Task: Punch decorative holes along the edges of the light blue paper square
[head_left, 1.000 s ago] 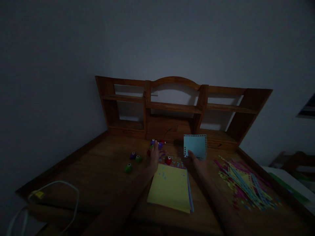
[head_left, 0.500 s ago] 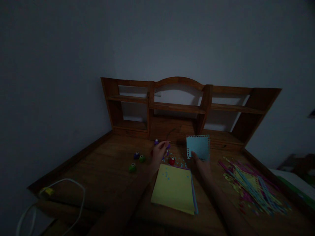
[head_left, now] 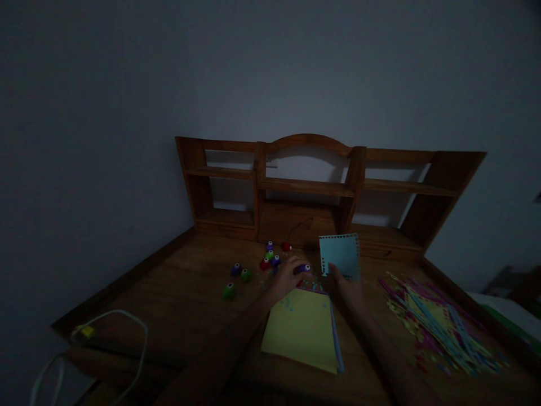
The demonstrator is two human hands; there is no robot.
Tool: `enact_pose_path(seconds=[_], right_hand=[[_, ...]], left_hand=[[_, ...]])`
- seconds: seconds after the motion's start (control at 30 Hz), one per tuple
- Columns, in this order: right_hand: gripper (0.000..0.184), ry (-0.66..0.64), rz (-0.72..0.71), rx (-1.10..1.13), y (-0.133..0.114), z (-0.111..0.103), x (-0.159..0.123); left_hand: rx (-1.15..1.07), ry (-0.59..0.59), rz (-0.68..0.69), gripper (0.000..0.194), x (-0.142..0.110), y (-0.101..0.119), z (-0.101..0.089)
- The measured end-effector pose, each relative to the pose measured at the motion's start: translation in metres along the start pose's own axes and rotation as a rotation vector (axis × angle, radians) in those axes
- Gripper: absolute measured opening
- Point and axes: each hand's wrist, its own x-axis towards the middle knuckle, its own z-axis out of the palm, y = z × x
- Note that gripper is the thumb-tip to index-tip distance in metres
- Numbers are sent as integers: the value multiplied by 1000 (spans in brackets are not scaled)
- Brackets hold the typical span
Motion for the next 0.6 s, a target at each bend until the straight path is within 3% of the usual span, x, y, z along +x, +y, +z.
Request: enact_pose_path(seconds=[0.23, 0.4, 0.6], right_hand=[[60, -16, 14, -64, 11, -2, 5], [62, -20, 25, -57, 17, -2, 9], [62, -20, 12, -122, 7, -5, 6]], left_hand=[[21, -63, 43, 22, -2, 2, 4], [89, -170, 18, 23, -6, 5, 7], [162, -229, 17, 22, -9, 2, 6]])
